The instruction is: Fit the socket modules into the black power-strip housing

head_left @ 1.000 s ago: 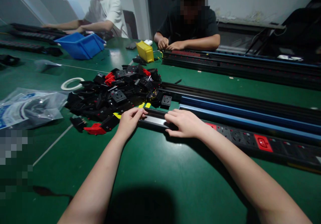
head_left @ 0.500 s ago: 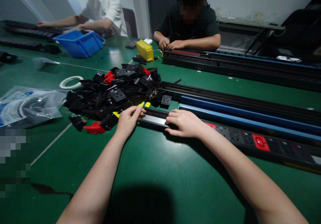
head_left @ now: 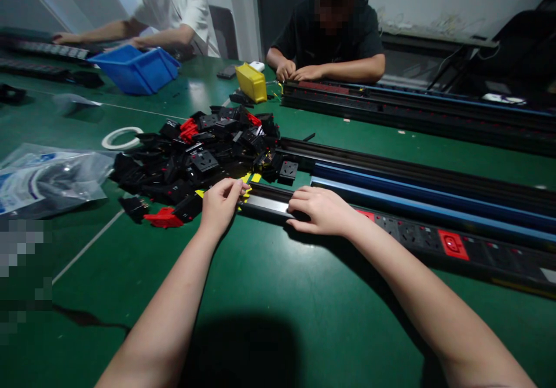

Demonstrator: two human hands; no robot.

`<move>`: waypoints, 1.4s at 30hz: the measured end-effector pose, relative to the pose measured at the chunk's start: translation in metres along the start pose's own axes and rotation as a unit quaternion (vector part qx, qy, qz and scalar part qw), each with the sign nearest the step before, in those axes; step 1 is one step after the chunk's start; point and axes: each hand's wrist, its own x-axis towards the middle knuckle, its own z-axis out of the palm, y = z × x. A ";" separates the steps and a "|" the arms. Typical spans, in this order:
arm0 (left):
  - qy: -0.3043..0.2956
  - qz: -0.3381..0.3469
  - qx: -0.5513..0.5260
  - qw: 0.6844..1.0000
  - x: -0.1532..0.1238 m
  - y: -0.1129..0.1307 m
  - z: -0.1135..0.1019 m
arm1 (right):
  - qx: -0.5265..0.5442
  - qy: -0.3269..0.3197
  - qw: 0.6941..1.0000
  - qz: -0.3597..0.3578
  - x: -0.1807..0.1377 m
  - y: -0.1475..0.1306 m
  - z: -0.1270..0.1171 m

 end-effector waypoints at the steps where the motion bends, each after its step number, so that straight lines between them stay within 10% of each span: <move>1: 0.009 -0.001 0.002 1.000 0.000 0.001 0.000 | 0.000 0.000 1.000 -0.001 0.000 0.000 0.000; 42: 0.121 -0.089 -0.024 0.988 0.004 -0.006 0.006 | -0.016 -0.006 1.000 -0.001 0.001 0.000 -0.001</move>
